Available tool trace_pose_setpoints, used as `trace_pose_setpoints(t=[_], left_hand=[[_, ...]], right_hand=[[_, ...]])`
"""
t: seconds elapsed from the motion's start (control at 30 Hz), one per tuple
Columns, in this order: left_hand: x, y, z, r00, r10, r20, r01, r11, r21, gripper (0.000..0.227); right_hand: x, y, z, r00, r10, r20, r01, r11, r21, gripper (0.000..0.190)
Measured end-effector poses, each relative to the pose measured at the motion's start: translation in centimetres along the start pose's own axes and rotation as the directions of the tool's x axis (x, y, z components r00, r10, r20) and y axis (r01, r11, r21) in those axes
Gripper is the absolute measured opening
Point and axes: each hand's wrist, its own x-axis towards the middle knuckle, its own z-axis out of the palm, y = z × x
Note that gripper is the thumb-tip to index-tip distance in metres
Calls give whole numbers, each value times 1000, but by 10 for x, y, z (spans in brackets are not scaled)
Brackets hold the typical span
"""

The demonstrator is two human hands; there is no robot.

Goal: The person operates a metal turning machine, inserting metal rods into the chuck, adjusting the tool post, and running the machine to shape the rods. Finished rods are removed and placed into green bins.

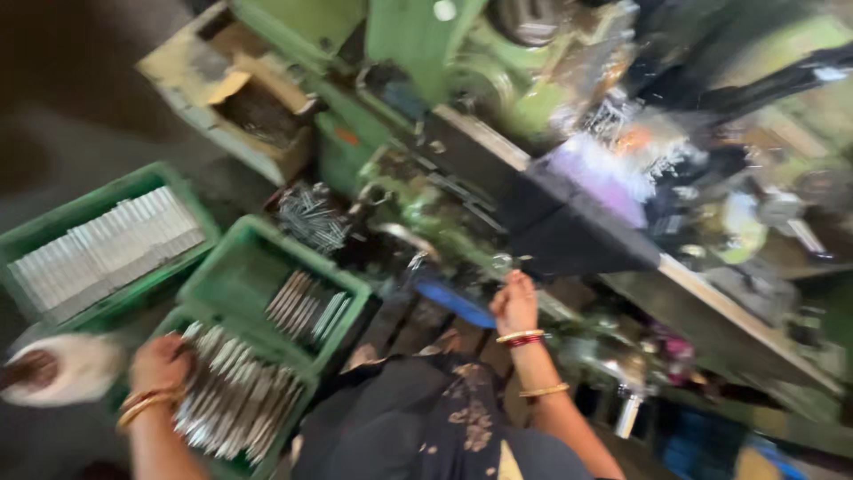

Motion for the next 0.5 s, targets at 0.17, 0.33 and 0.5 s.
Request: trace_pose_setpoints(t=[0.17,0.33,0.5], left_hand=[[-4,-17,17,985,-172,-31,171,985,-31,23],[2,-14,16,994,-86,-67,95,985,144,24],[-7,-12,18,992,-80,-92,100,968,231,22]], right_hand=[[-4,10,-4,998,20,56,-21,1000,18,21],[4,10,1,994,46,103,-48,999,19,24],[-7,16,7,996,75,53,-75,997,4,24]])
